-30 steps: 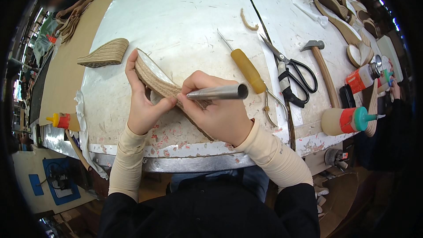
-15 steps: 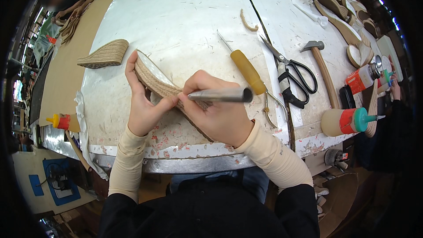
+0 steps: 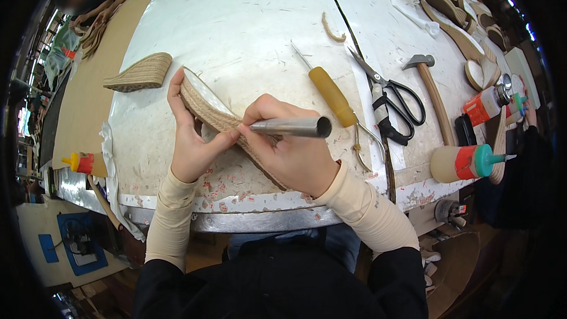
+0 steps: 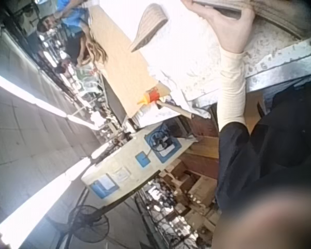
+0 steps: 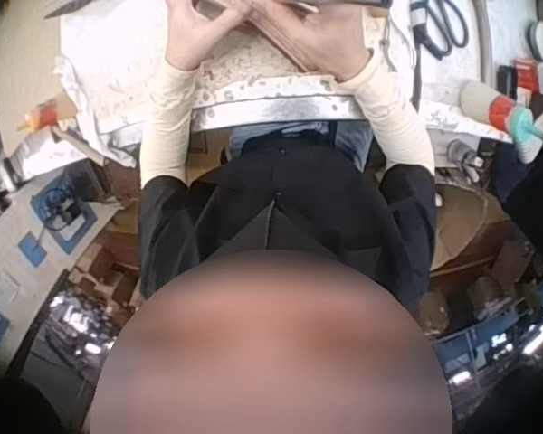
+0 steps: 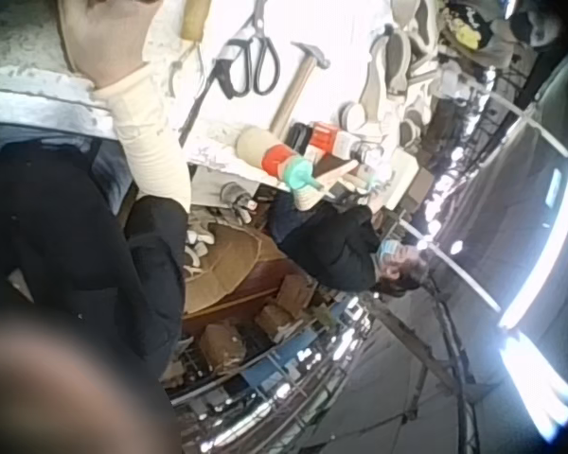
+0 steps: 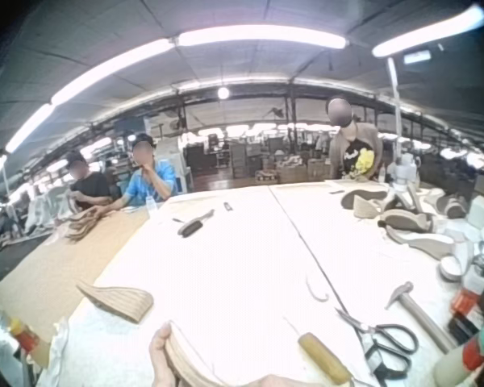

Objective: The person wraps a woven cord around a wedge shoe heel using a metal tool to tuck and secure the cord. They apply glue to the cord and heel, then continue wrapping and pressing the cord into place.

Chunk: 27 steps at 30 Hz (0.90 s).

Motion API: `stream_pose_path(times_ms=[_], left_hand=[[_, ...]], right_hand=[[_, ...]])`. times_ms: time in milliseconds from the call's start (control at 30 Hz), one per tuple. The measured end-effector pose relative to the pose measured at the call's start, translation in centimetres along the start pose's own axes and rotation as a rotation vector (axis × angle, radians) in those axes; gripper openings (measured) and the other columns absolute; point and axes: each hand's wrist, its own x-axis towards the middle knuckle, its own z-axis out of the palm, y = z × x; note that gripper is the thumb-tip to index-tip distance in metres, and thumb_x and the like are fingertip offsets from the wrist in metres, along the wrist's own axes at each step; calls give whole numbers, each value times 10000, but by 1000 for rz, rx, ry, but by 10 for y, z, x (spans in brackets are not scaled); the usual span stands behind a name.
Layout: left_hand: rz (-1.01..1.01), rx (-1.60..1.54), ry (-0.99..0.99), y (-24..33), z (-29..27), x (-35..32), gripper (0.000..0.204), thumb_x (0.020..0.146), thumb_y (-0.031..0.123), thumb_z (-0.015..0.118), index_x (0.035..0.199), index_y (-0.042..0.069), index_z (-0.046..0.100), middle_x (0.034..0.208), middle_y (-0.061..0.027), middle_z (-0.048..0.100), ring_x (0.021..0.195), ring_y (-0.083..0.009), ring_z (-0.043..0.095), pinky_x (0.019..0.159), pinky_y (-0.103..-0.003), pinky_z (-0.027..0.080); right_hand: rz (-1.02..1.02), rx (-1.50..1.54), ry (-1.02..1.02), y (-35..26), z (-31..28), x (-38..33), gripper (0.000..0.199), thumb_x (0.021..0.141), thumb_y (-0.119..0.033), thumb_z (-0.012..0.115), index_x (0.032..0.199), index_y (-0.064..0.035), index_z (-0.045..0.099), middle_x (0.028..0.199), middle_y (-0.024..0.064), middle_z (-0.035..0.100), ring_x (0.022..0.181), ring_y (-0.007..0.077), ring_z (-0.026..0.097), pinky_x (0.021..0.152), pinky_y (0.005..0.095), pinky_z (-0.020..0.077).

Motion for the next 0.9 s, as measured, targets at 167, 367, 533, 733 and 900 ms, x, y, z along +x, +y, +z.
stream_pose_path(times_ms=[167, 367, 533, 733, 900], left_hand=[[-18, -15, -1, 2, 0, 1, 1114, 666, 32, 709, 1481, 31, -49, 1425, -206, 203, 1340, -304, 306, 1116, -401, 304], [-5, 43, 1, 0, -1, 1, 1125, 658, 58, 736, 1480, 15, -31, 1438, -214, 191, 1349, -312, 290, 1132, -402, 268], [1, 47, 18, -3, 1, 0, 1130, 655, 72, 748, 1477, 7, -24, 1440, -217, 190, 1351, -313, 281, 1134, -400, 259], [-46, -6, 44, 1, 2, 1, 1128, 637, 41, 739, 1479, 29, -11, 1425, -200, 205, 1328, -301, 300, 1120, -397, 281], [-109, -101, 67, 7, 5, 2, 1101, 639, 4, 704, 1487, 56, 4, 1415, -196, 219, 1316, -290, 315, 1104, -389, 310]], right_hand=[[36, -28, -46, -2, -3, 2, 114, 833, 40, 685, 848, 3, 578, 813, 99, 690, 751, 103, 671, 665, 206, 520], [40, -33, -57, -4, -2, 2, 108, 837, 42, 679, 848, 3, 579, 811, 94, 683, 755, 101, 666, 662, 204, 514], [39, -32, -62, -5, 0, 2, 104, 830, 33, 695, 859, 6, 598, 814, 76, 667, 730, 81, 640, 646, 193, 497], [23, -27, 19, -4, 6, 6, 112, 816, 22, 711, 842, 13, 602, 796, 48, 635, 723, 78, 640, 644, 205, 516], [92, 154, 154, -3, 10, 10, 157, 824, 5, 690, 905, 20, 556, 761, 95, 626, 683, 149, 675, 627, 247, 552]])
